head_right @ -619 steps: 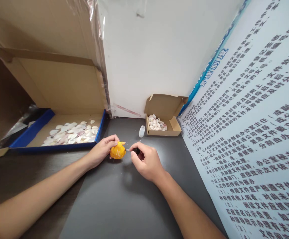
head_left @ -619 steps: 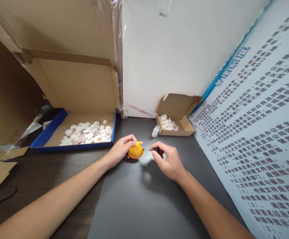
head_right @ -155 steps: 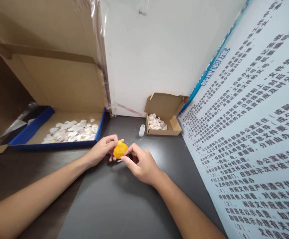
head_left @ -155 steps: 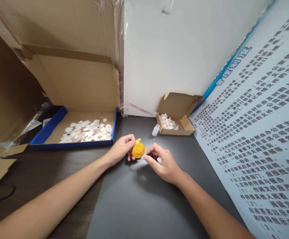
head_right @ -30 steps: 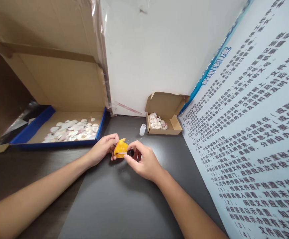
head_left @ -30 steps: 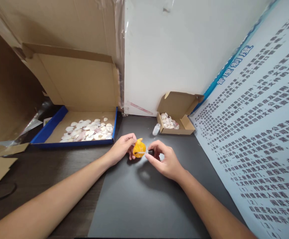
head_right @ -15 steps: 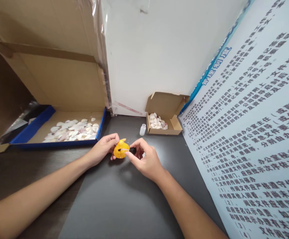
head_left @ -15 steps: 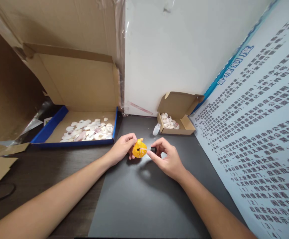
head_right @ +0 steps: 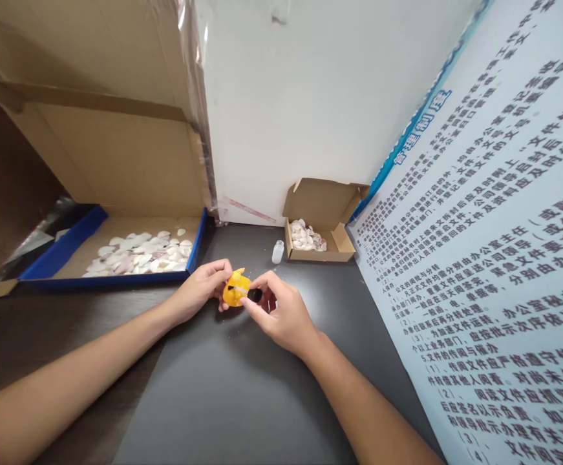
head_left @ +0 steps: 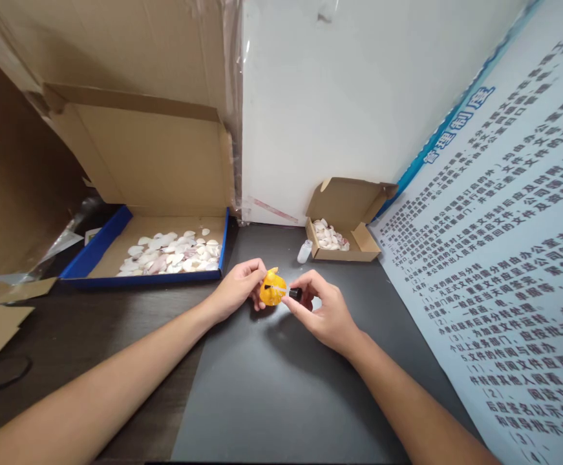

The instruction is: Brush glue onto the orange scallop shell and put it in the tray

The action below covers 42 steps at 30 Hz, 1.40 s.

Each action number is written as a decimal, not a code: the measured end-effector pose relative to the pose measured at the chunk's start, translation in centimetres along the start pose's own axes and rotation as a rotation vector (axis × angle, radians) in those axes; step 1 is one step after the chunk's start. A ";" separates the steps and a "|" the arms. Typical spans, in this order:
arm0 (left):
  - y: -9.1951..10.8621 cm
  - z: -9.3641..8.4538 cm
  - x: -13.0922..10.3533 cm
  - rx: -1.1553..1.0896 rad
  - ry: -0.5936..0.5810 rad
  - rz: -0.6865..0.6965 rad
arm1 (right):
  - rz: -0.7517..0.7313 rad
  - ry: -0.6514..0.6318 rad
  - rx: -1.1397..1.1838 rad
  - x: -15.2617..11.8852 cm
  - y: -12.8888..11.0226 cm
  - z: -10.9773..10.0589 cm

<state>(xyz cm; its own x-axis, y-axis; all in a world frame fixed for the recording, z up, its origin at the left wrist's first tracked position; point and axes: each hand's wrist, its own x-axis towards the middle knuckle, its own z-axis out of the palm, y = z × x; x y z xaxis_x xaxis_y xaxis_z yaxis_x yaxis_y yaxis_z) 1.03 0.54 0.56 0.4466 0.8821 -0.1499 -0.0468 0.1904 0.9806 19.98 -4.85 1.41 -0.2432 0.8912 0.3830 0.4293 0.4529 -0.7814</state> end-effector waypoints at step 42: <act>-0.6 -0.3 0.2 0.142 0.043 0.077 | 0.141 0.128 0.149 0.3 0.4 0.0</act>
<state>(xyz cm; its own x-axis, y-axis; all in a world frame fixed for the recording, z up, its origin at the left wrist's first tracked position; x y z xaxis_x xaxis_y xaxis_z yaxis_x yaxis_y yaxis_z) 0.88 0.74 -0.07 0.4077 0.9100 -0.0757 0.0490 0.0610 0.9969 20.07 -4.40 1.25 -0.0734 0.9456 0.3169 0.3157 0.3234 -0.8920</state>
